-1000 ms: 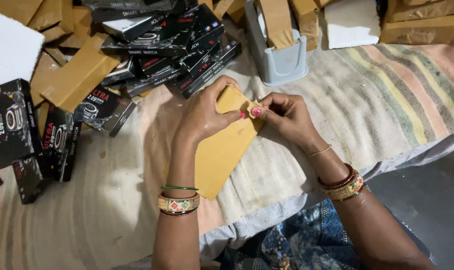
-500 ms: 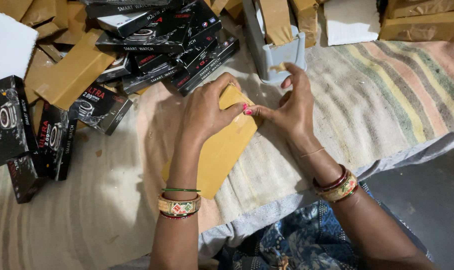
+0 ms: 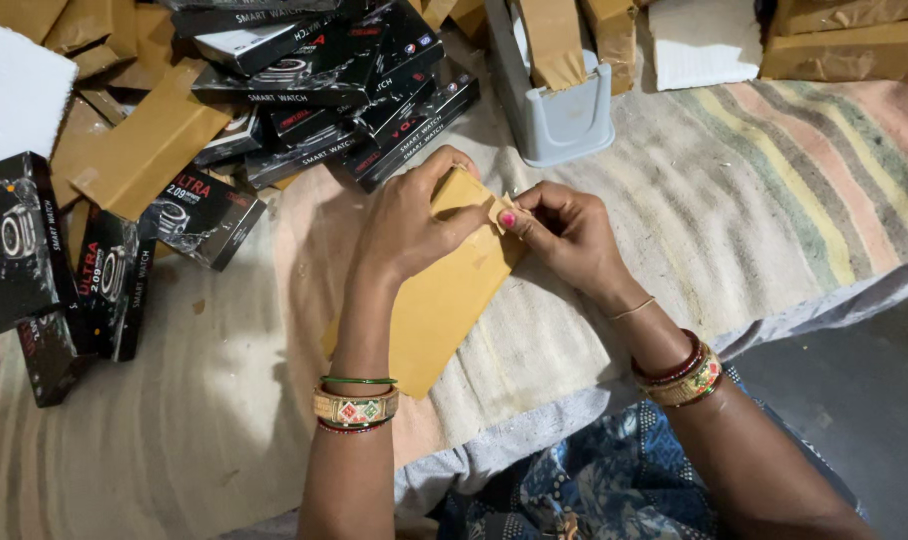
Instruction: The person packs smart watches into cardboard boxes. They open a product box, place the watch and accessories inside, close it, and then seal the outer shipping box with tape.
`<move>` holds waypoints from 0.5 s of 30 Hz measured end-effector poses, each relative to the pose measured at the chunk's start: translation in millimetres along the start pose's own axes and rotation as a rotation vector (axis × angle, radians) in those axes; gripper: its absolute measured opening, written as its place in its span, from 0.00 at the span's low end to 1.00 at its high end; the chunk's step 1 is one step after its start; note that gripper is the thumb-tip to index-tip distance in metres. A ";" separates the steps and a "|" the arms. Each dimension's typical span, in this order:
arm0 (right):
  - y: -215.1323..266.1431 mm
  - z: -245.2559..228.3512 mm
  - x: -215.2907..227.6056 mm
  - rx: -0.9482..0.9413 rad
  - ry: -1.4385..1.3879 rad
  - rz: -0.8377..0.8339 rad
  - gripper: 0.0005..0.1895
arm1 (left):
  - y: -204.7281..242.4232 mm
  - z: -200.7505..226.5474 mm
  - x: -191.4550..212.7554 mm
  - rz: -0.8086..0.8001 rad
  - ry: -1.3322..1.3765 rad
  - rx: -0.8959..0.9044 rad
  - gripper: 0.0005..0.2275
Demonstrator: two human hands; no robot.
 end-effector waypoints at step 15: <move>-3.9 -17.0 2.7 0.024 0.534 0.260 0.36 | -4.6 -1.2 -8.3 -0.003 -0.090 -0.021 0.16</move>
Point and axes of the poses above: each hand's wrist, its own y-axis away from the middle knuckle, its own x-axis out of the back of the hand, z = x × y, the point moved 2 cm from there along -y, towards the middle knuckle, and after that the axes turned 8 degrees about -z, right-handed, at the moved point
